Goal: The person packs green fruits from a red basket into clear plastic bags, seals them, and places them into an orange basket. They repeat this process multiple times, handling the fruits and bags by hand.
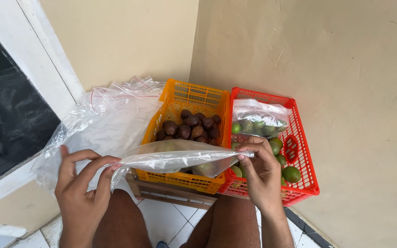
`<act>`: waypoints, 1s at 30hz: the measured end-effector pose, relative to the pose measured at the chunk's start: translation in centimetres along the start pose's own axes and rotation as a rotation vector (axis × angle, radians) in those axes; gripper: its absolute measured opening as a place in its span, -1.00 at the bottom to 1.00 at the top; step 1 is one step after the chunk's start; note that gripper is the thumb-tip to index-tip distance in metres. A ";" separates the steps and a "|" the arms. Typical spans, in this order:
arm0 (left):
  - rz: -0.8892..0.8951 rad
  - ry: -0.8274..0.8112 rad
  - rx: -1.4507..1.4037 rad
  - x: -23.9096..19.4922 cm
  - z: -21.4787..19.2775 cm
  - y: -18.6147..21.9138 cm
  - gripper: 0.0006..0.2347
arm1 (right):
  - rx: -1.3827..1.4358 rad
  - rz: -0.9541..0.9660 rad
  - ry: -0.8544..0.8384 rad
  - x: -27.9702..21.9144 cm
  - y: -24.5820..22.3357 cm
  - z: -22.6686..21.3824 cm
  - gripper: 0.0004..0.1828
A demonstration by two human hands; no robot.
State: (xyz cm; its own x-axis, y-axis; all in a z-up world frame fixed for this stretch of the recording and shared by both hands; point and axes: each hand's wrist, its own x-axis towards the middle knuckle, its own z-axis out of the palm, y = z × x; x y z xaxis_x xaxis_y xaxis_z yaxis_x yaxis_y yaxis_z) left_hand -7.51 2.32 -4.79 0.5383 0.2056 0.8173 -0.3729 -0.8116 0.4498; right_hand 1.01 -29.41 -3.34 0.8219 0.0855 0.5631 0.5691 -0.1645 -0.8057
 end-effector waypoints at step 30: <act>-0.577 -0.271 -0.531 1.6 3.8 -0.8 -0.85 | 0.018 0.274 0.053 0.5 0.6 1.2 -0.82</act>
State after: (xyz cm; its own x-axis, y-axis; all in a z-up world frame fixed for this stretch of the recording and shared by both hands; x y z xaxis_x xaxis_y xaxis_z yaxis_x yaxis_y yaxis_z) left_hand -3.49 1.21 -5.26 0.8927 0.3162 0.3212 -0.2528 -0.2387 0.9376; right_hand 1.81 -28.28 -3.78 0.9433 -0.0115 0.3318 0.3260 -0.1573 -0.9322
